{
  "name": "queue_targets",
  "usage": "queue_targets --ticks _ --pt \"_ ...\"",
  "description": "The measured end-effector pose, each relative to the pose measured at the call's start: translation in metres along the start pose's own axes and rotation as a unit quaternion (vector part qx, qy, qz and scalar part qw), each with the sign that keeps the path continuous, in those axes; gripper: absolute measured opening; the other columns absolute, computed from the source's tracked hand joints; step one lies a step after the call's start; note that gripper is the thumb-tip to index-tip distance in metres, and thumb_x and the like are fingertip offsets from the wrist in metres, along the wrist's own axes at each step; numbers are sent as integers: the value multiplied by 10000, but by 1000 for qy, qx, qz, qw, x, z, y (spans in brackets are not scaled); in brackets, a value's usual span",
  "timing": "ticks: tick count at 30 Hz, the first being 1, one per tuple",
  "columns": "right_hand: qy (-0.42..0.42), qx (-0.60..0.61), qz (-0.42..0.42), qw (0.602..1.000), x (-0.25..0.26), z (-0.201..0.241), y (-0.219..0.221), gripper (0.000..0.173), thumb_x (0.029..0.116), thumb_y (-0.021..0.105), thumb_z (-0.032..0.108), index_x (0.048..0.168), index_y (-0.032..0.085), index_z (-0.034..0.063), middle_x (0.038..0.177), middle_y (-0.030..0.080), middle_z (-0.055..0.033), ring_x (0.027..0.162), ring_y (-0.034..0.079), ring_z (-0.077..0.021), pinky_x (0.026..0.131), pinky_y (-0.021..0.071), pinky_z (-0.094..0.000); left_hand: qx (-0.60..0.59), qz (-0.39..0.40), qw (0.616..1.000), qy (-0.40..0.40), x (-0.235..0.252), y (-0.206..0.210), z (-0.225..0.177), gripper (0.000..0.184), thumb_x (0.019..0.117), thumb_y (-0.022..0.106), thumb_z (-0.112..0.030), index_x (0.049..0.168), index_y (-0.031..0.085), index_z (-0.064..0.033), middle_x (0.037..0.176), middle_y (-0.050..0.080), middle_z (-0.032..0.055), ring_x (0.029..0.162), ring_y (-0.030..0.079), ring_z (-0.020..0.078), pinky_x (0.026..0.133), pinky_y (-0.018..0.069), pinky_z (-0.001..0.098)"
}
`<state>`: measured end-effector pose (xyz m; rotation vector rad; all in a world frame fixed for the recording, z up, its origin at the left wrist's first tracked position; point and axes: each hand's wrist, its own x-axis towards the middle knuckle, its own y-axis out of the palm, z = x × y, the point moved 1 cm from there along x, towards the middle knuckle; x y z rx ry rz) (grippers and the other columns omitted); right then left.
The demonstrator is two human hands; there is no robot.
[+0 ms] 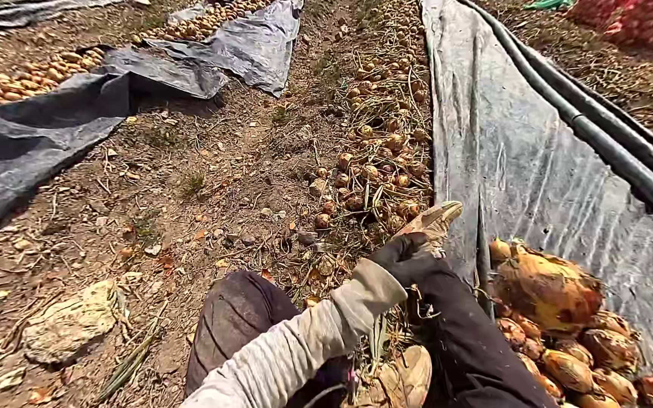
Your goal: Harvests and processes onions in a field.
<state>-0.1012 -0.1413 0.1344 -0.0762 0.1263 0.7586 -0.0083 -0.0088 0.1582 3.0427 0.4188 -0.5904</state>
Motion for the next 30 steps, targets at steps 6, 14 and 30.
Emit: queue_targets --ticks 6,14,30 --pt "131 163 -103 972 57 -26 -56 378 1031 483 296 1058 550 -75 658 517 13 498 512 4 493 461 -136 578 201 790 -36 169 -94 178 350 1021 588 -251 1330 664 -106 1406 607 167 1334 548 356 1110 414 604" --pt "222 361 -203 882 108 -114 -113 573 1095 243 511 746 498 135 478 514 -5 324 485 -97 295 438 -273 679 -11 689 -254 177 -110 168 490 933 676 -337 1320 641 -39 1390 578 259 1301 524 467 1020 431 678" --pt "323 229 -114 911 110 -133 -89 415 1109 385 399 967 557 49 673 513 -54 472 500 -154 441 491 -320 653 159 733 -106 198 -100 193 721 886 778 -214 1535 464 -200 1477 508 261 1342 508 460 1081 403 662"
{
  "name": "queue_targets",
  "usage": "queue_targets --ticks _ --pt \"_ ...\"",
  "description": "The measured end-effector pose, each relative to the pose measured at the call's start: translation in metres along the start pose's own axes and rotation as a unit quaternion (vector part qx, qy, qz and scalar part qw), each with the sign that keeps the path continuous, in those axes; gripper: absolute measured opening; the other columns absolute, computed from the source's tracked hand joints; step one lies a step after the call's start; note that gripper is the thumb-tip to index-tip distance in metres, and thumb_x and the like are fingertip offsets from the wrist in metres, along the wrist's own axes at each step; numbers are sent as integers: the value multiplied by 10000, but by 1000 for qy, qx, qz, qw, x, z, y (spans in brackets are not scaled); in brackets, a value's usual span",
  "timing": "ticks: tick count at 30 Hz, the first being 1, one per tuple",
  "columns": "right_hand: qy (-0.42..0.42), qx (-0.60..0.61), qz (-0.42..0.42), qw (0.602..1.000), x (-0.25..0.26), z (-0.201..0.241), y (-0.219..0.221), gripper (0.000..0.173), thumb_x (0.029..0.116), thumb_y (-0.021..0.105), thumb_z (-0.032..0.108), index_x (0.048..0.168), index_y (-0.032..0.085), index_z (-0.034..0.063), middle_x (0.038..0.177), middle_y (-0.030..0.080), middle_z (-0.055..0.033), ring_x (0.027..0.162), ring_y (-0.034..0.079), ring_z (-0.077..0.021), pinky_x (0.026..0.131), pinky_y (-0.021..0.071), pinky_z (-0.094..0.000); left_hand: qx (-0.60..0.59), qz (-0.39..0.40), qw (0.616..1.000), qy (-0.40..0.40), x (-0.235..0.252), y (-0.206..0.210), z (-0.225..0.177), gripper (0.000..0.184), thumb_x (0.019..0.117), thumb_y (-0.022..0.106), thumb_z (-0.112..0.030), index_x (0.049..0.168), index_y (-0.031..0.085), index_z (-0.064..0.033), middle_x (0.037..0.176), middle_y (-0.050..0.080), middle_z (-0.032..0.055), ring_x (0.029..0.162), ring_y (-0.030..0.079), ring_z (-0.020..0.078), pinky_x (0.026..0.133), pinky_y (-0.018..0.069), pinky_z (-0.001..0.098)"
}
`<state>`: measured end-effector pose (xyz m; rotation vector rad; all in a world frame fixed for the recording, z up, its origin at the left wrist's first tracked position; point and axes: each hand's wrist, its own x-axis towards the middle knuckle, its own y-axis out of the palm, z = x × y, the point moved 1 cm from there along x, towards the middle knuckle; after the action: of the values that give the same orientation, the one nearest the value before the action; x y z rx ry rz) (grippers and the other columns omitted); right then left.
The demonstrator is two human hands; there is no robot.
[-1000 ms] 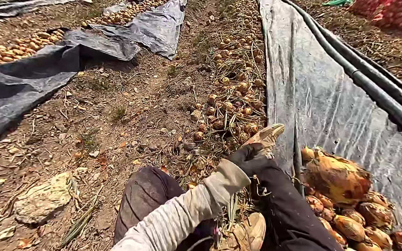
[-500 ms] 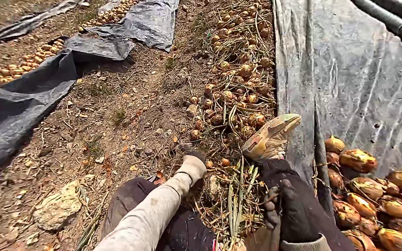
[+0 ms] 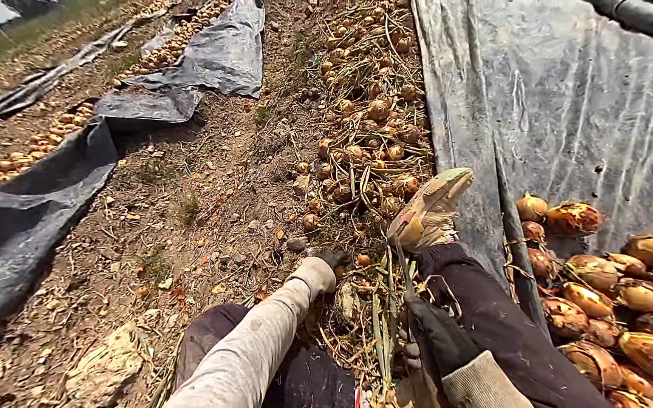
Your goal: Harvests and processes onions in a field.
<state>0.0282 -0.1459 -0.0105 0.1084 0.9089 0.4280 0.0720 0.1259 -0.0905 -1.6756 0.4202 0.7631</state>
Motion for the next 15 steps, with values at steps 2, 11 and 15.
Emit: queue_targets --ticks 2,11,15 --pt "32 -20 11 999 -1 -3 -1 435 1099 388 447 957 546 67 651 499 -42 458 499 -145 429 487 -309 24 30 999 -14 -6 -10 -10 695 908 751 -205 1534 452 -187 1477 501 270 1340 509 466 1067 416 661" --pt "161 -388 63 905 -88 55 59 463 1138 295 275 1363 529 -54 1184 629 -219 1001 643 -237 896 520 -351 5 32 997 -63 -61 -33 -3 627 932 702 -432 1464 542 -141 1372 620 190 1278 585 374 1054 434 633" --pt "79 -393 103 910 -73 43 58 506 1137 315 284 1348 517 -129 1216 609 -299 1061 629 -299 958 498 -396 -211 -59 974 -50 -116 -29 5 709 823 835 -438 1430 568 -187 1208 710 126 1117 680 289 1001 518 563"
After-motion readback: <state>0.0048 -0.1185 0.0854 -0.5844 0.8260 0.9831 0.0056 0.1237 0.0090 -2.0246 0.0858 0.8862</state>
